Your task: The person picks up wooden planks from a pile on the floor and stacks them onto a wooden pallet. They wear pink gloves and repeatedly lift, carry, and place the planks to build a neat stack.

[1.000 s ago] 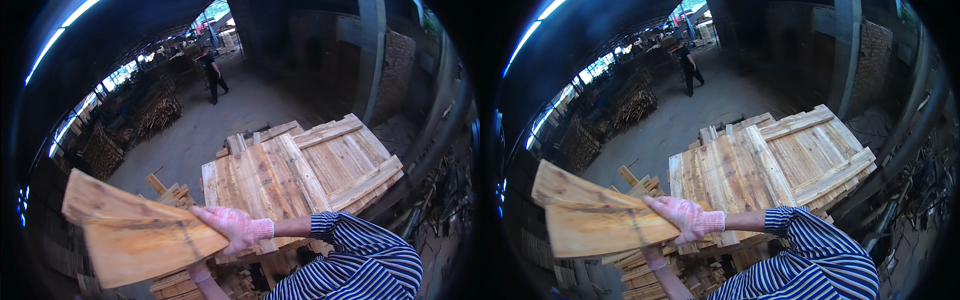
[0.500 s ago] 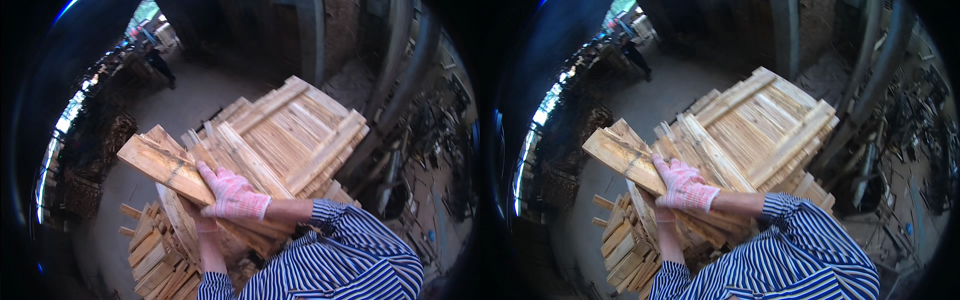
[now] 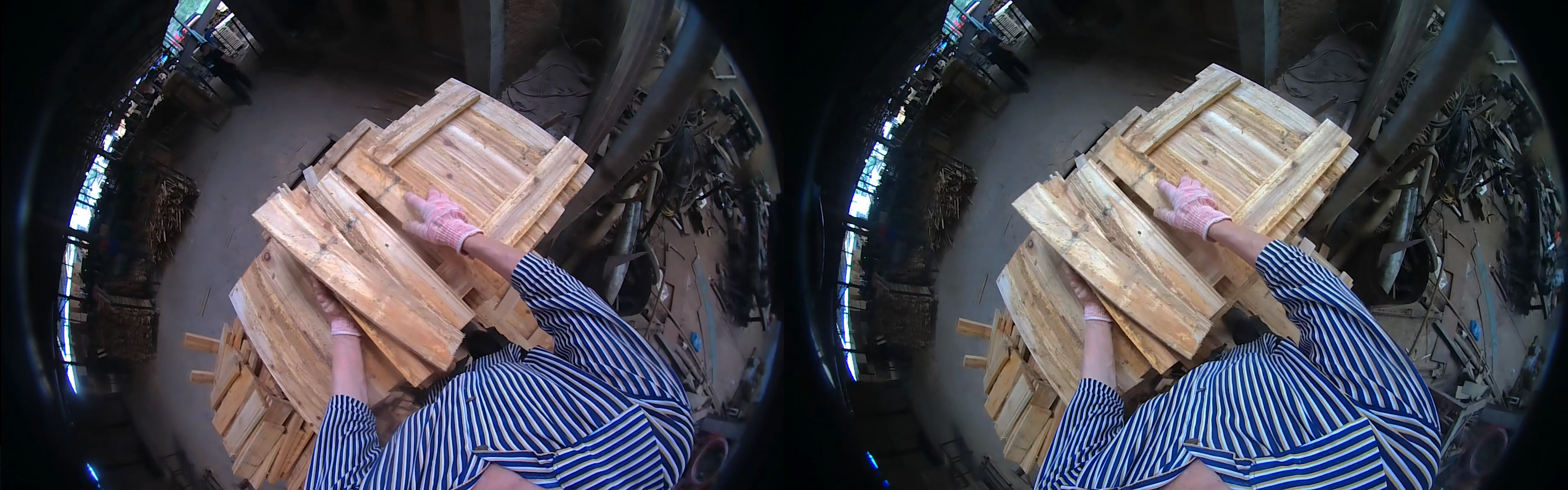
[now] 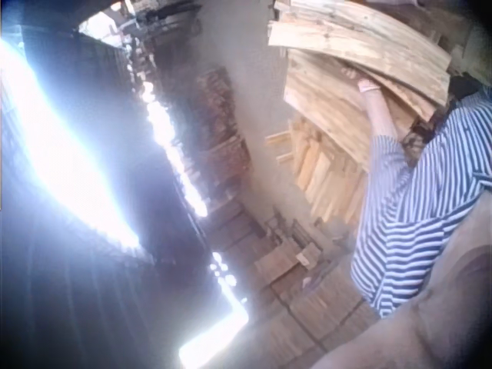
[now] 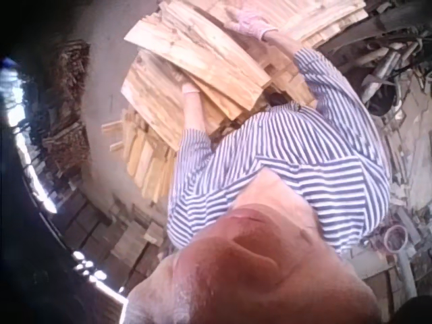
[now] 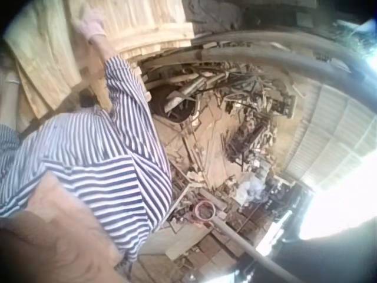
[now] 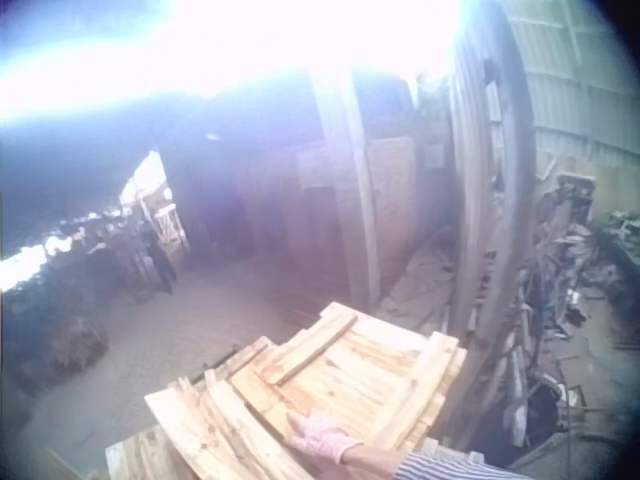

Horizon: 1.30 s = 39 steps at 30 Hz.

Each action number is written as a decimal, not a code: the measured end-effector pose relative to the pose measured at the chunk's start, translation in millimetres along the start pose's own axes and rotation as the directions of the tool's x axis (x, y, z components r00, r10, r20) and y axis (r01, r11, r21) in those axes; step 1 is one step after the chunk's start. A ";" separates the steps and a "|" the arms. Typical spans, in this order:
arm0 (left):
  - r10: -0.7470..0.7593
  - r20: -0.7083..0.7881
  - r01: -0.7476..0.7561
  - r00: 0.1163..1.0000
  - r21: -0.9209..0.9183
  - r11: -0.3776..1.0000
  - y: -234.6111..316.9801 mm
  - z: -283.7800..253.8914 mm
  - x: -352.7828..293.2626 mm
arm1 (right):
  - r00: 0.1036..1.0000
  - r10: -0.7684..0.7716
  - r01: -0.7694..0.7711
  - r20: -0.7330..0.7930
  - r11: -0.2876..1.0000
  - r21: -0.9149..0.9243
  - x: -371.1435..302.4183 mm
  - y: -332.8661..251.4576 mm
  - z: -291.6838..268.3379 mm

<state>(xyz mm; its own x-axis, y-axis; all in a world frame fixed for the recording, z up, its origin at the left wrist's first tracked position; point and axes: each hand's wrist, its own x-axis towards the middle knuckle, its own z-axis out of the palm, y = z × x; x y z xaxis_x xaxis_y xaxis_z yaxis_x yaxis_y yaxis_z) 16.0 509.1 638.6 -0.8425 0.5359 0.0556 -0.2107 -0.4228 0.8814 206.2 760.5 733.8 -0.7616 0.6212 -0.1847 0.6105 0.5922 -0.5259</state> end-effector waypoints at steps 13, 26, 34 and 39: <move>-0.166 -0.031 0.164 0.986 -0.040 0.986 -34.1 71.6 33.8 | 0.990 -0.042 -0.005 0.135 0.945 0.327 -37.2 -48.3 -35.7; -0.398 0.197 0.424 0.896 -0.110 0.899 -5.1 134.0 45.8 | 0.996 -0.081 0.085 -0.044 0.990 0.110 -10.0 -0.2 -24.4; -0.334 0.155 0.353 0.930 -0.122 0.927 -65.6 145.8 81.3 | 0.993 0.087 -0.107 0.081 0.953 0.285 3.1 35.2 -90.5; -0.315 -0.053 0.316 0.948 0.017 0.948 -89.0 130.0 88.8 | 0.995 -0.022 0.023 -0.096 1.000 0.004 28.6 122.1 -86.9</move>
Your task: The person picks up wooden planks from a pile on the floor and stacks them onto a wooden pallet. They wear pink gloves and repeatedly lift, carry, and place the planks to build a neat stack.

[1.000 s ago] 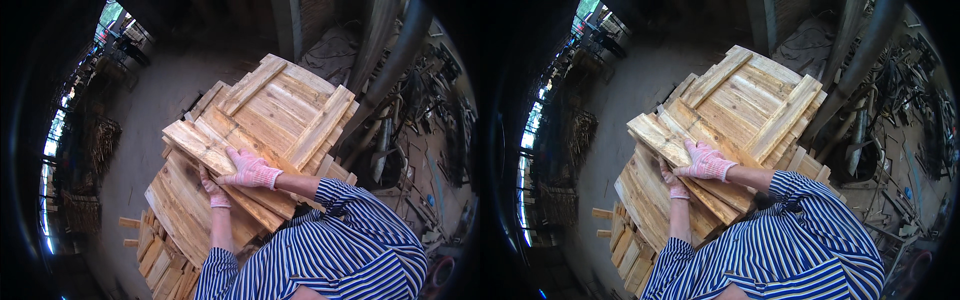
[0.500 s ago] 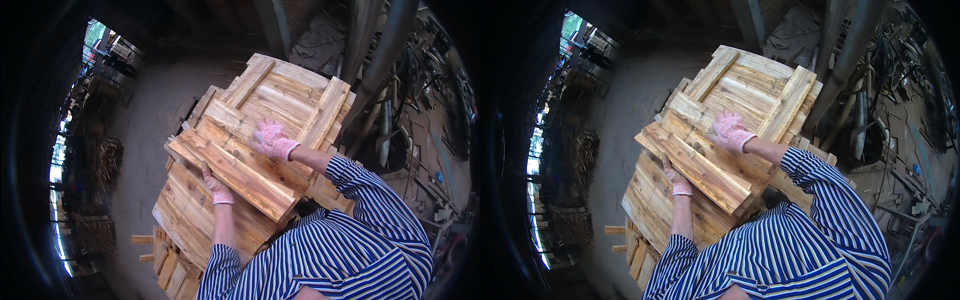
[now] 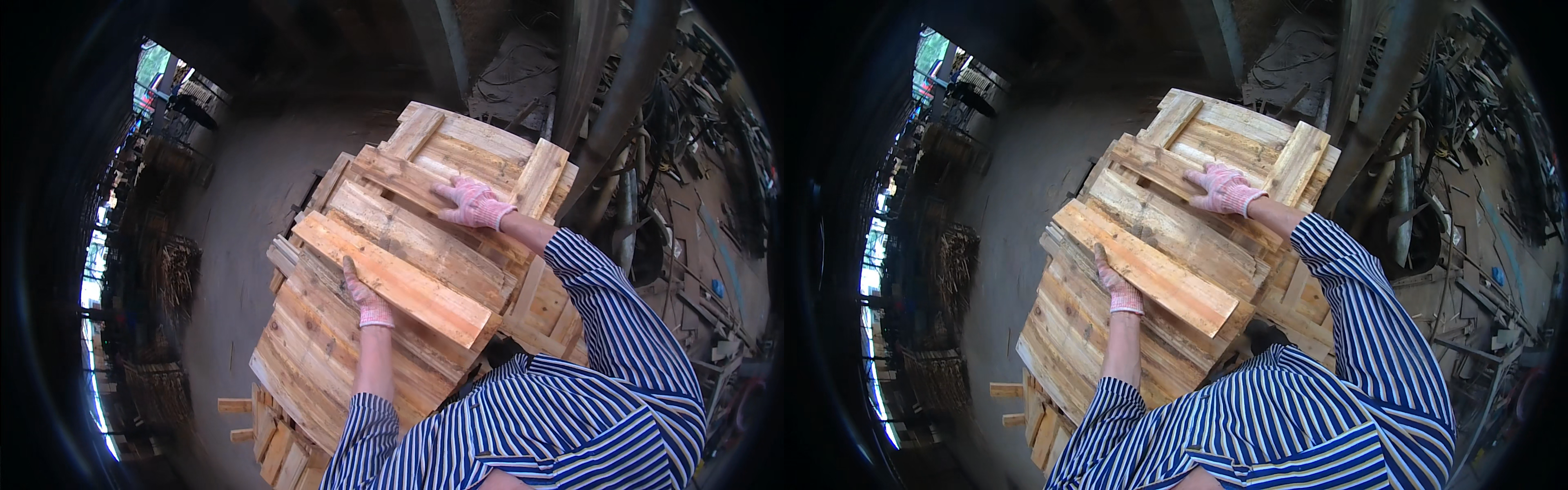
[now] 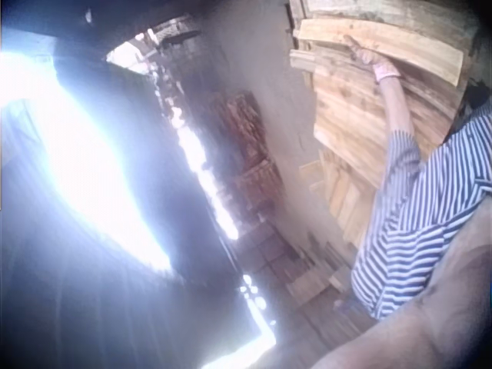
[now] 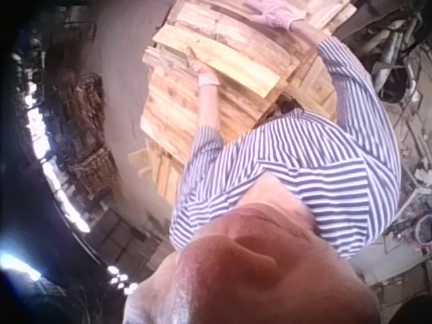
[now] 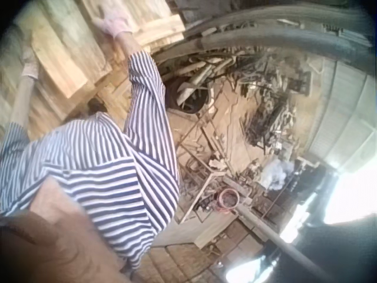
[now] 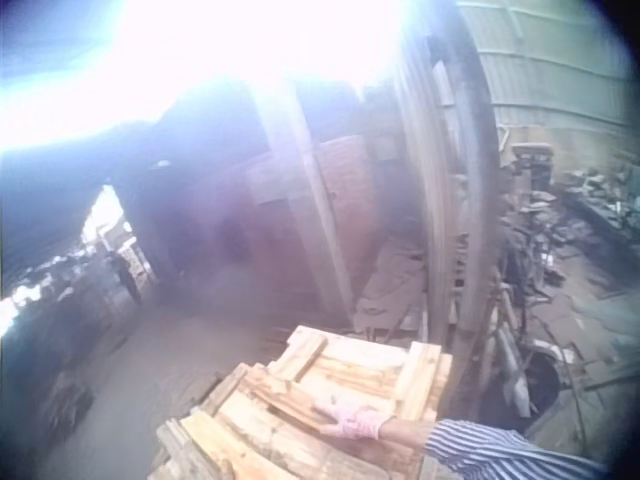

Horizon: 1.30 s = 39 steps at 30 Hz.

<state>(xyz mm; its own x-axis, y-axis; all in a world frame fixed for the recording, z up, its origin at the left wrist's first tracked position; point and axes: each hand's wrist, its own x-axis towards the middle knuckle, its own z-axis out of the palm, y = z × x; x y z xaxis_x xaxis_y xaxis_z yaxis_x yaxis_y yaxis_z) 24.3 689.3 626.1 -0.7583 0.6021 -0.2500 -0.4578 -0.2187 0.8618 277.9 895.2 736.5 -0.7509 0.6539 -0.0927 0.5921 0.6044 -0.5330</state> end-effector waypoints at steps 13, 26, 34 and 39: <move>-0.168 0.547 -0.451 0.820 0.799 0.398 40.0 116.5 -89.7 | 0.997 0.047 -0.064 0.061 0.948 0.311 -9.8 -53.2 -29.5; -0.147 0.596 -0.599 0.790 0.800 0.022 -9.4 82.0 -82.9 | 0.975 -0.076 0.018 -0.211 0.965 -0.260 9.6 71.4 31.5; 0.285 0.375 -0.444 0.882 0.460 0.769 77.8 -93.6 -278.3 | 0.995 -0.077 0.043 -0.068 0.913 -0.405 19.0 73.7 28.2; 0.161 -0.439 -0.341 0.884 -0.368 0.865 27.8 -261.9 -494.2 | 0.986 -0.105 0.169 0.133 0.533 -0.829 22.1 -15.2 38.0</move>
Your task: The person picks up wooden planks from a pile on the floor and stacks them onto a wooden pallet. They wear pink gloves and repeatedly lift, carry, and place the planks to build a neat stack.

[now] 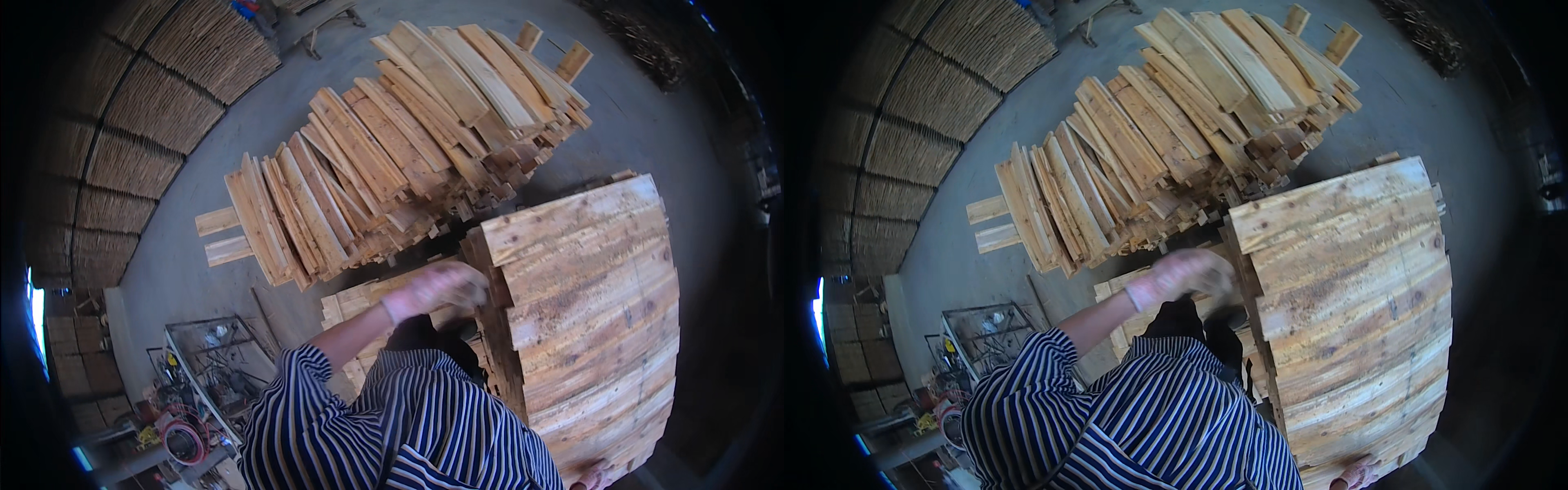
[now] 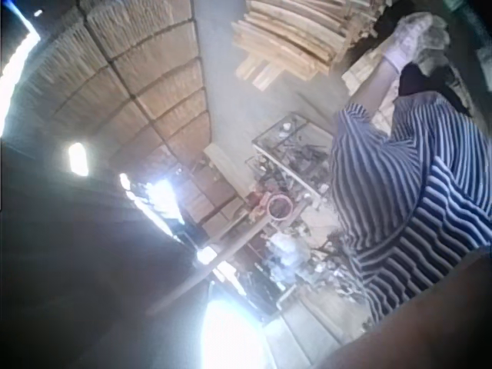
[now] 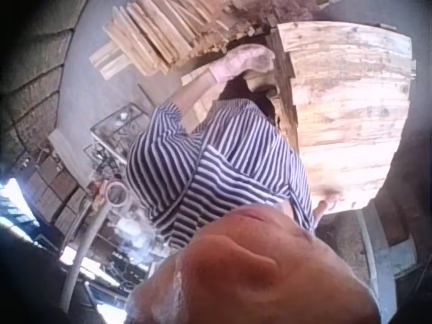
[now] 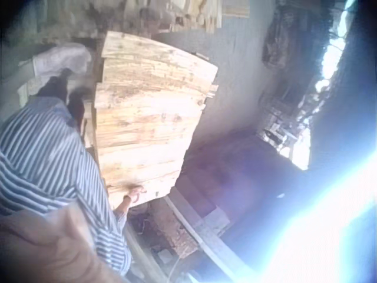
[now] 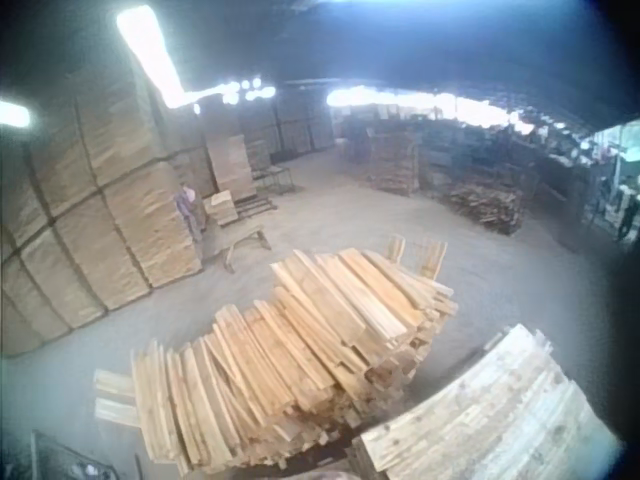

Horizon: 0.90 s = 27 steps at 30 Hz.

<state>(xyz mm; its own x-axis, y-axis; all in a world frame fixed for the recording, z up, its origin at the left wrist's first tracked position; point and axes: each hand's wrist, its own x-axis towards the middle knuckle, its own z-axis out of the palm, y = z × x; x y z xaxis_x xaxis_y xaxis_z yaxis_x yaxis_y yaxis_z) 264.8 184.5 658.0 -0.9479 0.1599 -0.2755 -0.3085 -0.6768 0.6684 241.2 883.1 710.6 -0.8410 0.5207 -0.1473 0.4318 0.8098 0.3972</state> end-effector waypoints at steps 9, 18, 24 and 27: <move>0.456 -0.887 0.498 0.072 0.428 0.754 76.3 -281.9 54.8 | 0.697 -0.439 0.676 -0.568 0.665 0.316 -85.7 -252.6 -136.5; 0.323 -0.855 0.724 -0.405 -0.084 0.685 187.3 -320.6 152.6 | 0.512 -0.610 0.835 -0.605 0.520 0.181 -216.2 -322.2 -185.7; 0.387 -0.859 0.794 -0.335 -0.036 0.607 182.6 -321.8 134.7 | 0.683 -0.512 0.731 -0.521 0.470 0.495 -230.1 -334.3 -176.3; 0.408 -0.904 0.804 -0.130 0.144 0.576 186.0 -338.4 102.3 | 0.642 -0.465 0.767 -0.610 0.372 0.523 -234.0 -346.2 -178.1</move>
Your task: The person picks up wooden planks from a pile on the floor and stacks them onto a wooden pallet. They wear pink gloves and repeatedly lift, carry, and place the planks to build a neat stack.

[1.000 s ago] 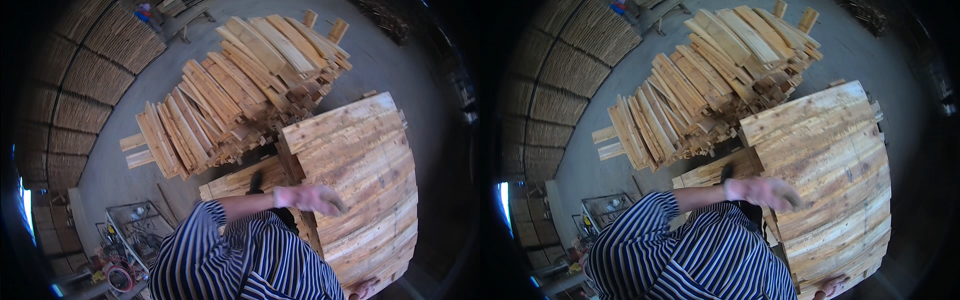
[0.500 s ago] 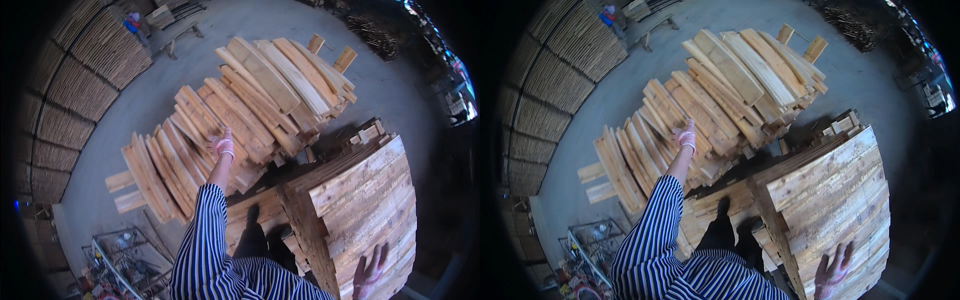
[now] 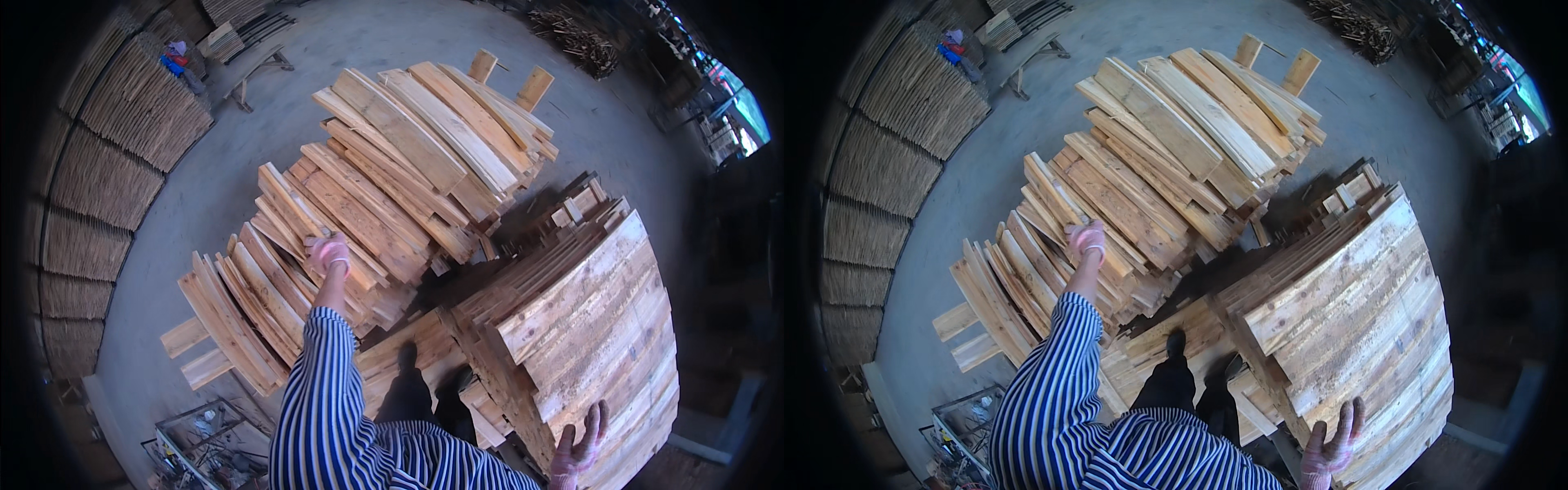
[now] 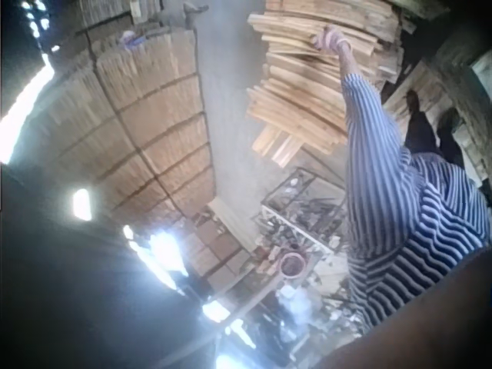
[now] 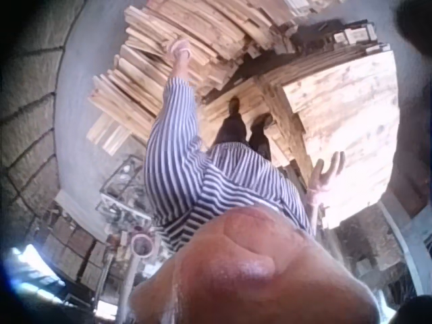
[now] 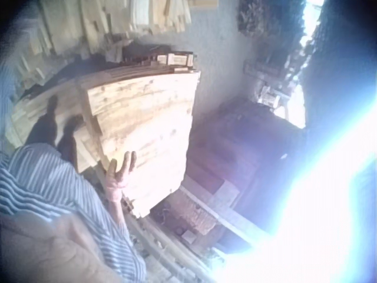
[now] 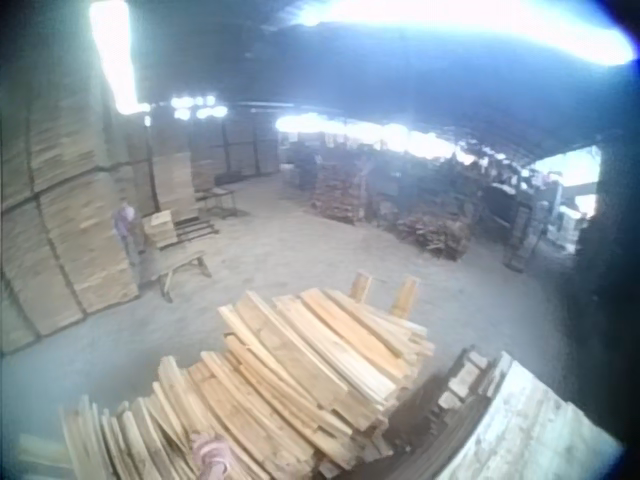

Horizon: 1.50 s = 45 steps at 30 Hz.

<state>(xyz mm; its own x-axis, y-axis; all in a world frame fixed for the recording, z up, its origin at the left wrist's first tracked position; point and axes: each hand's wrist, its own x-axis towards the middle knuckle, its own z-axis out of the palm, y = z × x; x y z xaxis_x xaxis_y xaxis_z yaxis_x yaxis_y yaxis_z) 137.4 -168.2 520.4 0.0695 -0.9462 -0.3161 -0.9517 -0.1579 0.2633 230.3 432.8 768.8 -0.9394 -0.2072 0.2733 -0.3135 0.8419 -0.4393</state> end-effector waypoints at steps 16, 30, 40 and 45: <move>0.702 0.365 0.061 0.612 -0.907 0.418 -88.4 -204.3 -235.1 | 0.677 -0.288 -0.195 0.677 0.817 0.542 134.0 -173.7 101.7; 0.783 -0.415 -0.267 -0.464 -0.777 -0.570 58.0 -109.1 -513.2 | 0.836 -0.124 0.312 -0.534 0.909 0.278 145.9 -1.7 -93.6; 0.704 0.241 0.295 -0.668 -0.783 0.548 73.0 -104.7 -764.3 | 0.812 0.526 -0.370 -0.253 0.799 0.474 84.5 126.6 -206.7; 0.520 0.583 0.085 -0.624 -0.611 0.787 3.6 -5.7 -839.3 | 0.663 0.746 -0.674 -0.065 0.633 0.381 -14.5 236.0 -210.3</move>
<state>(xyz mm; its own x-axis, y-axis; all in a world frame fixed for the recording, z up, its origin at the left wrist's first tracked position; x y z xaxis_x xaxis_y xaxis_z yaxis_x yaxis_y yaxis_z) 77.3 623.7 791.8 -0.7128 0.6732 -0.1971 -0.5603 -0.3774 0.7373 199.2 739.2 841.2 -0.8477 0.5227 -0.0903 0.3817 0.4827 -0.7882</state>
